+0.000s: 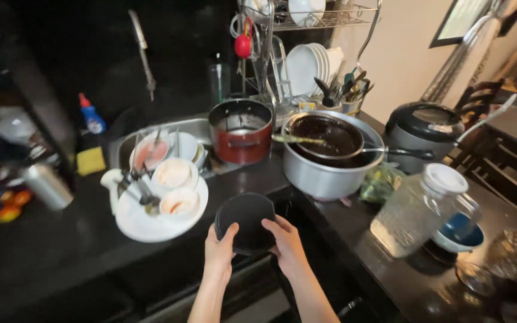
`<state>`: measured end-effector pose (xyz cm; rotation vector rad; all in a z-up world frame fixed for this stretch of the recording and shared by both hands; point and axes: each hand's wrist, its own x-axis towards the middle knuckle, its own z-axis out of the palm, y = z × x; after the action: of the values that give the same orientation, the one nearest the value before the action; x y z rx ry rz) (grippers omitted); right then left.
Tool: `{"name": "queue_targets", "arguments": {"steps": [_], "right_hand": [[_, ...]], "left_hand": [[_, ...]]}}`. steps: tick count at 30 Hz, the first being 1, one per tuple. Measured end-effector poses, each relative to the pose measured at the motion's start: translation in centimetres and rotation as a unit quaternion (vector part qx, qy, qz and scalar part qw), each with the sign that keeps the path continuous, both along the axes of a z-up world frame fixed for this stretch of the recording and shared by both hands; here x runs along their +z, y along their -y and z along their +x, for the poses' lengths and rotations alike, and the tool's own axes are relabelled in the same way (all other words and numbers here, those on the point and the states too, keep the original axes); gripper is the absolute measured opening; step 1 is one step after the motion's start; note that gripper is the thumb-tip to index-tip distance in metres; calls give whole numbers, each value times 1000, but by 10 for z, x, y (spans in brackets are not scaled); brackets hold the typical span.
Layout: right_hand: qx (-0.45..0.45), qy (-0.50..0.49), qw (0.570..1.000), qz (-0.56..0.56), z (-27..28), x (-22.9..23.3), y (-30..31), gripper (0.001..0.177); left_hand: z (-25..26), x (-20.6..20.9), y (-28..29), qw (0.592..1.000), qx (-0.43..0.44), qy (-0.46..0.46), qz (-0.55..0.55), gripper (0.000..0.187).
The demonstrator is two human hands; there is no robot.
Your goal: Clear items including glasses, a pitcher, and a thermos from a dining table and move them to a kitchen counter.
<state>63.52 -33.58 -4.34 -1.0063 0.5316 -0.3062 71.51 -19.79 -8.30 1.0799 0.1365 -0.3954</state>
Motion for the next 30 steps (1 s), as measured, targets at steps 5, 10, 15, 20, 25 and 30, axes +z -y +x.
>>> {"name": "queue_targets", "arguments": {"steps": [5,10,15,20,25,30], "right_hand": [[-21,-1,1000,-8,69,-24,21,40],[-23,-24,999,-15,127,-49,47,43],[-18,-130,991,-33,177,-78,70,53],[-4,-142,990,0,213,-122,89,56],[10,-141,989,-31,227,-149,98,56],[10,-136,990,-29,237,-160,95,64]], "left_hand": [[69,0,20,999,-28,-16,-17,44],[133,-60,56,999,-8,20,-41,46],[178,-99,80,998,26,57,32,46],[197,-106,90,993,52,-23,104,51],[207,-133,97,985,59,-24,158,52],[218,-177,101,956,125,93,248,55]]}}
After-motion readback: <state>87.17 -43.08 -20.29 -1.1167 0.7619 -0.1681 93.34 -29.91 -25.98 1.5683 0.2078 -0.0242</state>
